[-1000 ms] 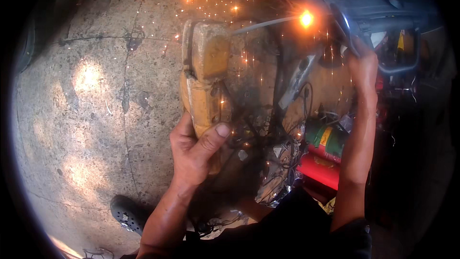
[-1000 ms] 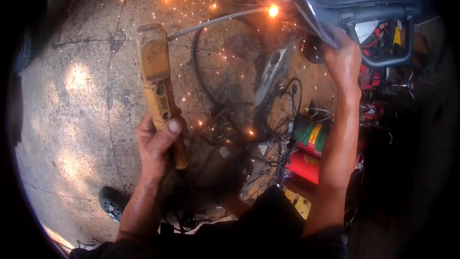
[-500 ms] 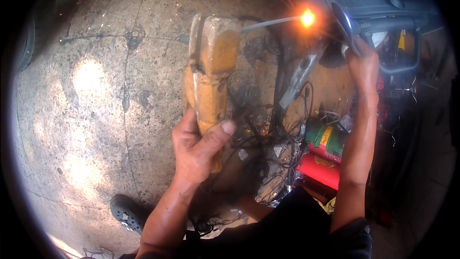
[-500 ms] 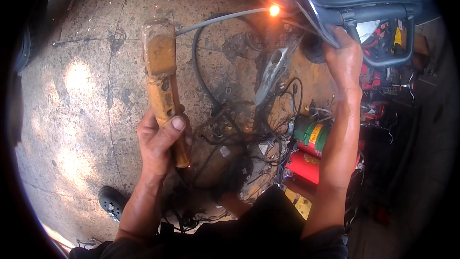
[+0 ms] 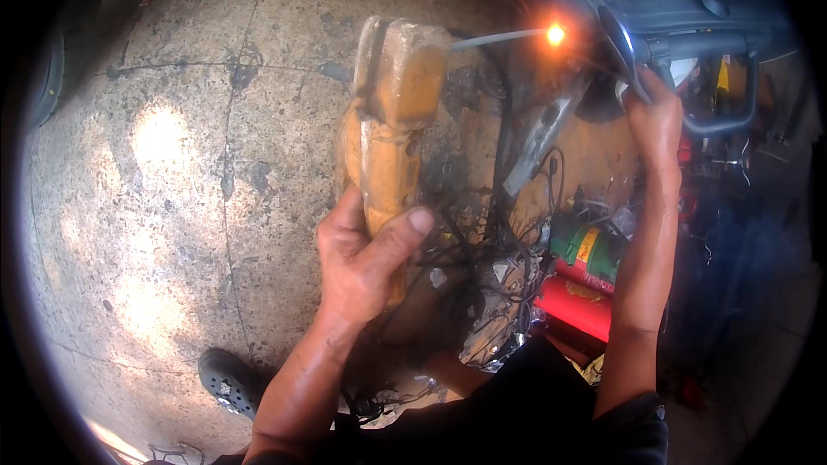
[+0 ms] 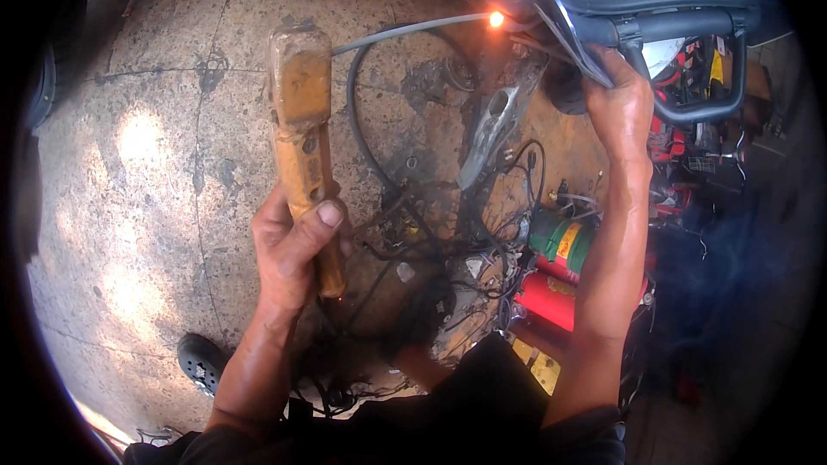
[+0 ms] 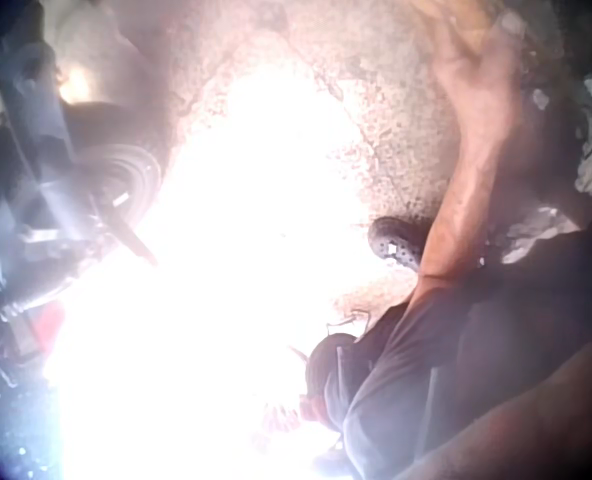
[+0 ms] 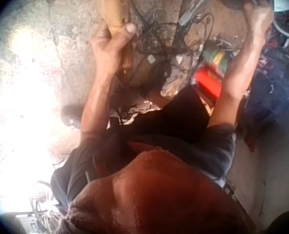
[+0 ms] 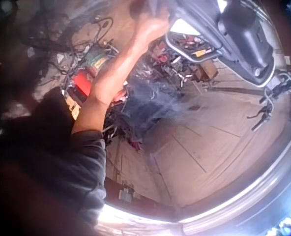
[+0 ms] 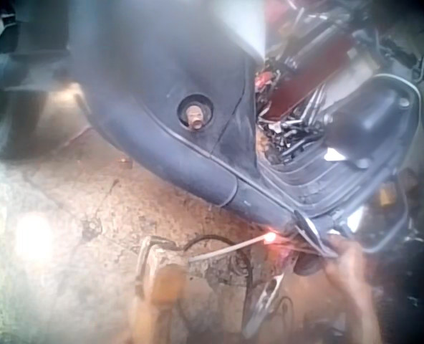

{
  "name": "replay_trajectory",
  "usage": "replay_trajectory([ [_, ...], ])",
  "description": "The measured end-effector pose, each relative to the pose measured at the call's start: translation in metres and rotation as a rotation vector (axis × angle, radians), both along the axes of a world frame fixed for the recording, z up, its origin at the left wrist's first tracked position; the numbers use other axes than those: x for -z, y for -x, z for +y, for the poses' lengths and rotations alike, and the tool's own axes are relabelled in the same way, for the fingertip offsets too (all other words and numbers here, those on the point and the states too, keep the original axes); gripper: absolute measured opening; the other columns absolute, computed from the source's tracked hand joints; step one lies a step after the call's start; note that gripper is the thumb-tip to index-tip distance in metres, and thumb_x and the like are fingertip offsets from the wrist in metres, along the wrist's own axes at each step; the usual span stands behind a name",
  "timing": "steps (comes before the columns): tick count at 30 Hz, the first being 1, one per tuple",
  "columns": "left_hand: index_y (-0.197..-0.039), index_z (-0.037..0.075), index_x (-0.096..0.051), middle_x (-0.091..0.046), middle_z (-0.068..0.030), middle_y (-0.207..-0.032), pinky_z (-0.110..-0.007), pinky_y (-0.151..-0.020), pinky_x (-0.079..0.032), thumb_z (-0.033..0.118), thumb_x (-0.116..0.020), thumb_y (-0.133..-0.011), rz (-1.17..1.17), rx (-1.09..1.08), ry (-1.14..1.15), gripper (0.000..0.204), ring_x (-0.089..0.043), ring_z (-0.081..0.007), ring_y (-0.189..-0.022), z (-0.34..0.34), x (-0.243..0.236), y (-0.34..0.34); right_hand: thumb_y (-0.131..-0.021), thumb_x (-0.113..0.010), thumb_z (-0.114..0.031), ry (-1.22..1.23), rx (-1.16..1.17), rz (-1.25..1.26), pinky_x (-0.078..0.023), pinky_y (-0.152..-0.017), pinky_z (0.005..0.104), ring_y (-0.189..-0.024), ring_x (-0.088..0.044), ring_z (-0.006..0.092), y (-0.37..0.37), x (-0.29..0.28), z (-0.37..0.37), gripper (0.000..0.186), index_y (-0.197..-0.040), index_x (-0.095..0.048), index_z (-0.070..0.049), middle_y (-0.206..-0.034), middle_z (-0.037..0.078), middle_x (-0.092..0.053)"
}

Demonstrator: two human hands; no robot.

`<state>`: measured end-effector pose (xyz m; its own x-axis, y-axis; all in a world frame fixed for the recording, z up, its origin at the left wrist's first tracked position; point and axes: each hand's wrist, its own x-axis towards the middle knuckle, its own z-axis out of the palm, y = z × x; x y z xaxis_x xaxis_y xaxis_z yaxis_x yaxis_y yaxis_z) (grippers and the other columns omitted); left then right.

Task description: The person welds the frame of a motorcycle using a welding torch and a ground clamp, producing sparks and bright light at the contact points.

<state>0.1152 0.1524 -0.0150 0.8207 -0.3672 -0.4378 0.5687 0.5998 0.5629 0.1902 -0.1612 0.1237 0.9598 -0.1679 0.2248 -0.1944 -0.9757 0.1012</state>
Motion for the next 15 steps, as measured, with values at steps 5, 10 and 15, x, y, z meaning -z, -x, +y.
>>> replay_trajectory([
  [5, -0.103, 0.002, -0.059, -0.06, -0.005, -0.073, -0.025, -0.055, -0.048, 0.021, -0.072, -0.084, 0.033, -0.045, 0.02, 0.03, -0.058, -0.0119, -0.059, -0.004, -0.008, -0.003, -0.081, -0.065, -0.012, -0.021, 0.021, 0.01, -0.049, -0.081, 0.0319, -0.094, -0.067, 0.0273, -0.001, 0.001, 0.003, 0.027, -0.107, -0.069, -0.006, -0.103, 0.017, -0.069],
  [10, -0.105, 0.001, -0.06, -0.061, -0.0036, -0.078, -0.025, -0.058, -0.049, 0.019, -0.072, -0.084, 0.053, -0.026, 0.022, 0.03, -0.058, -0.0105, -0.064, -0.004, -0.007, -0.003, -0.08, -0.065, -0.011, -0.058, 0.078, 0.004, -0.049, -0.081, 0.0309, -0.09, -0.068, 0.0257, 0.0, 0.0, 0.002, 0.03, -0.109, -0.069, -0.007, -0.099, 0.015, -0.071],
  [15, -0.106, 0.001, -0.059, -0.062, -0.0033, -0.082, -0.025, -0.061, -0.049, 0.019, -0.071, -0.084, 0.041, -0.062, 0.076, 0.031, -0.058, -0.0103, -0.069, -0.005, -0.005, -0.001, -0.078, -0.066, -0.015, -0.063, 0.114, 0.038, -0.05, -0.078, 0.0332, -0.089, -0.067, 0.0249, -0.001, 0.001, 0.003, 0.03, -0.107, -0.069, -0.007, -0.099, 0.014, -0.071],
])
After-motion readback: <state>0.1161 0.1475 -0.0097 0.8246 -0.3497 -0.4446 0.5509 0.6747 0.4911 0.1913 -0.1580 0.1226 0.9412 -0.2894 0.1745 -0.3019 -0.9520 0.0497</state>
